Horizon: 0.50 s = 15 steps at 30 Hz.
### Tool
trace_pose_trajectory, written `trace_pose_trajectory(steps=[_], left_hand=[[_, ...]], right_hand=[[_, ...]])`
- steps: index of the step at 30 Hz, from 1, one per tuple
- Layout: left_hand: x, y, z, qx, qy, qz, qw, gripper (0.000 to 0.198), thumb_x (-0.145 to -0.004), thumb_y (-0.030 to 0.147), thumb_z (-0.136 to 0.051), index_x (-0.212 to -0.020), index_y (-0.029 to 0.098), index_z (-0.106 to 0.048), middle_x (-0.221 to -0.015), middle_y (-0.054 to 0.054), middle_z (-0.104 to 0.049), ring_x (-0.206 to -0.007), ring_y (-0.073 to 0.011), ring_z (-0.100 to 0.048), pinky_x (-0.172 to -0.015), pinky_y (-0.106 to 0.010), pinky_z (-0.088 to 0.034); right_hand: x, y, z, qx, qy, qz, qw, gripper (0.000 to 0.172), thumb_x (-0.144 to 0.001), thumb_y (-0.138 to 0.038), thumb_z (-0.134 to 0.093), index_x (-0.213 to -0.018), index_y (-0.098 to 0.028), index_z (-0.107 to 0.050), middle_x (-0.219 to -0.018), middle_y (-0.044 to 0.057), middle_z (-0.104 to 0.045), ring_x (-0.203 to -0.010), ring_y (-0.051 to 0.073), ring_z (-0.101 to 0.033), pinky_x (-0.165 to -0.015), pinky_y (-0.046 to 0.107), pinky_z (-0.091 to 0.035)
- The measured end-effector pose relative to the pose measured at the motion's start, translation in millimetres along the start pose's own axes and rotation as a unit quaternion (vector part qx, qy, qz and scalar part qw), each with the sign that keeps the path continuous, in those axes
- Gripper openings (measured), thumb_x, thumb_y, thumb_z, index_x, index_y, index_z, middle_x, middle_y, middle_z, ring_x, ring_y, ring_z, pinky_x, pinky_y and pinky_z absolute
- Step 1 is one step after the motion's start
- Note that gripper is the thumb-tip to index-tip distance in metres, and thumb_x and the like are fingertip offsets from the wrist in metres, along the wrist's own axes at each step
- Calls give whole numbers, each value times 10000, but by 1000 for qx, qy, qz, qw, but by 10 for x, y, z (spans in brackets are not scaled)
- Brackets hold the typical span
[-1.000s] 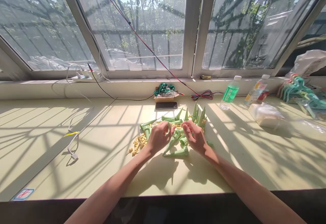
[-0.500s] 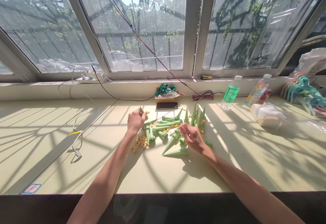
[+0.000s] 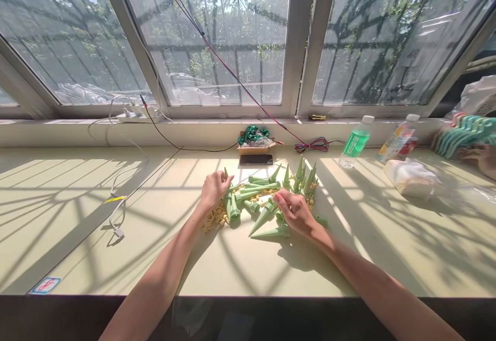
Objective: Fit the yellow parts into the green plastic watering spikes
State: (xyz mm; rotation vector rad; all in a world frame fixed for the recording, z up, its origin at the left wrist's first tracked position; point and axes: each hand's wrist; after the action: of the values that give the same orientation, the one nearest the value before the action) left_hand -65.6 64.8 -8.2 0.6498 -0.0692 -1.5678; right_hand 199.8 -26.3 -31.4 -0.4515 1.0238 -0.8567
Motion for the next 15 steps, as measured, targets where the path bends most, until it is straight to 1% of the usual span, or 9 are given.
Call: trace_pose_trajectory(steps=[5,9,12,15], left_hand=[[-1,-32,-80,25,3,-16,1000,429,-861,546,-544,-664,167,-578,-640,-72,-652,-601,-187,-603,-545,-274,-369],[-7,-38,-96,42,-9,-18,999,411,-853,542,-554,-677,172,-570,-693,-83,-681,-651,-200,-637,-572,-275,-398],[16,-13,-51,60,-17,-1,998,384,-825,551,-599,-760,174,-567,-724,-79,-687,-659,-203,-648,-577,-273,-422],[55,15,15,60,-12,25,998,417,-785,569,-648,-886,177,-548,-730,-68,-677,-658,-213,-647,-550,-275,-423]], right_hand=[[5,19,3,10,4,-1,1000,396,-1015,-436,-361,-748,-210,-546,-561,-29,-457,-486,118,-405,-511,273,-349],[3,22,2,7,10,0,1000,394,-1013,-431,-372,-753,-201,-558,-566,-28,-469,-485,115,-415,-515,273,-354],[-4,1,9,1,13,-1,1000,392,-1012,-435,-368,-753,-214,-561,-561,-18,-469,-484,127,-410,-510,291,-357],[-6,-19,16,-3,10,-8,1000,402,-1012,-450,-352,-755,-229,-567,-548,-8,-450,-477,141,-389,-498,314,-355]])
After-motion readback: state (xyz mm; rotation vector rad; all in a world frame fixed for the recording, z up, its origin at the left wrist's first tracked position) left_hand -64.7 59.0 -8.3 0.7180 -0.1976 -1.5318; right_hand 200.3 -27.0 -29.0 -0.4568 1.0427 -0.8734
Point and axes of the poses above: each hand's wrist, its own x-axis away from the middle knuckle, its own z-axis out of the back of the hand, y = z × x
